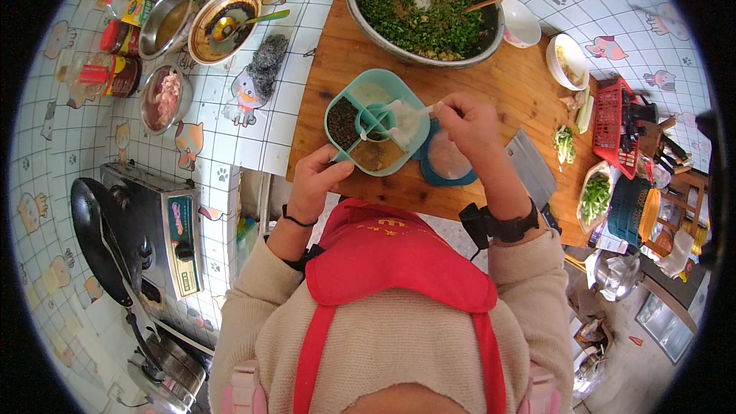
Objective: The person washes a cleaver and a small bowl at the sink, then returns to the counter to mix chopped greens in a large metal bowl with chopsticks. They add a white powder from a divided container into the bowl and stir the mixture.
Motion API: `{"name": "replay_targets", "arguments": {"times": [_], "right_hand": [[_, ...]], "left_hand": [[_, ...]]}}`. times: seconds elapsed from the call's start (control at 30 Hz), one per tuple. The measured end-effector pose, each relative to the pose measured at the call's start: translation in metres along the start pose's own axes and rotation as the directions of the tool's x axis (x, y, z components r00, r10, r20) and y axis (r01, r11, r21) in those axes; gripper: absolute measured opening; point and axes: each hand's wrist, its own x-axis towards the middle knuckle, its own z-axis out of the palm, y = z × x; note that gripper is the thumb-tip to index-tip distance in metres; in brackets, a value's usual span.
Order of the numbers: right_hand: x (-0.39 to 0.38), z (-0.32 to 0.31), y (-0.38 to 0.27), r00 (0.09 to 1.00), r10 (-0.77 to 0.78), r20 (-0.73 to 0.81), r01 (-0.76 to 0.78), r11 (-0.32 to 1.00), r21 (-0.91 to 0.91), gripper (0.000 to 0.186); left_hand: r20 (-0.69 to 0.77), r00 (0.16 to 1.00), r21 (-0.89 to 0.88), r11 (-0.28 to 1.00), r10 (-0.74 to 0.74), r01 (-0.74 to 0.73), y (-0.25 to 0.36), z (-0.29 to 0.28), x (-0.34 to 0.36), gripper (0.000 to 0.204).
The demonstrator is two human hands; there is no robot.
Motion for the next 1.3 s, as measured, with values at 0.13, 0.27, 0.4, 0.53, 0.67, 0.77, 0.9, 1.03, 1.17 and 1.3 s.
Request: {"name": "replay_targets", "arguments": {"times": [0.13,0.27,0.4,0.53,0.67,0.77,0.9,1.03,1.17,1.3], "right_hand": [[-0.002,0.0,-0.001,0.992,-0.105,-0.067,0.088,0.973,-0.213,0.017],[-0.006,0.002,-0.004,0.97,-0.208,-0.126,0.183,0.965,-0.188,0.014],[-0.009,0.001,-0.01,0.951,-0.294,-0.098,0.257,0.925,-0.281,0.013],[-0.01,-0.005,-0.011,0.909,-0.416,-0.002,0.399,0.874,-0.278,0.011],[-0.006,-0.006,-0.002,0.831,-0.509,0.223,0.556,0.766,-0.322,0.008],[-0.007,-0.001,0.007,0.874,-0.446,0.194,0.47,0.878,-0.096,0.01],[-0.005,0.002,0.013,0.929,0.14,0.344,-0.278,0.877,0.393,0.012],[0.002,-0.006,0.007,0.912,0.216,0.35,-0.381,0.766,0.518,0.013],[0.011,-0.018,-0.005,0.909,0.219,0.354,-0.394,0.726,0.563,0.014],[0.022,-0.032,-0.017,0.925,0.215,0.312,-0.369,0.694,0.618,0.015]], "left_hand": [[0.013,1.0,0.018,1.0,0.005,-0.006,0.0,0.001,0.0,0.01],[-0.004,1.0,0.017,1.0,-0.002,0.002,0.0,0.002,-0.001,0.01],[0.013,1.0,0.01,1.0,0.014,-0.014,0.0,0.003,0.0,0.011],[0.004,1.0,0.022,1.0,0.001,-0.001,0.003,0.002,-0.002,0.011],[-0.032,0.999,0.069,0.998,-0.001,0.003,0.01,0.002,-0.004,0.011],[-0.032,0.999,0.053,0.999,-0.002,0.004,0.017,0.001,-0.006,0.011],[-0.033,0.999,0.04,0.999,0.014,-0.012,0.025,0.001,-0.008,0.012],[-0.064,0.998,0.009,1.0,0.024,-0.024,0.033,0.002,-0.008,0.012],[-0.098,0.995,-0.044,0.998,0.028,-0.032,0.044,0.003,-0.007,0.012],[-0.1,0.994,-0.096,0.994,0.034,-0.044,0.053,0.004,-0.004,0.013]]}}
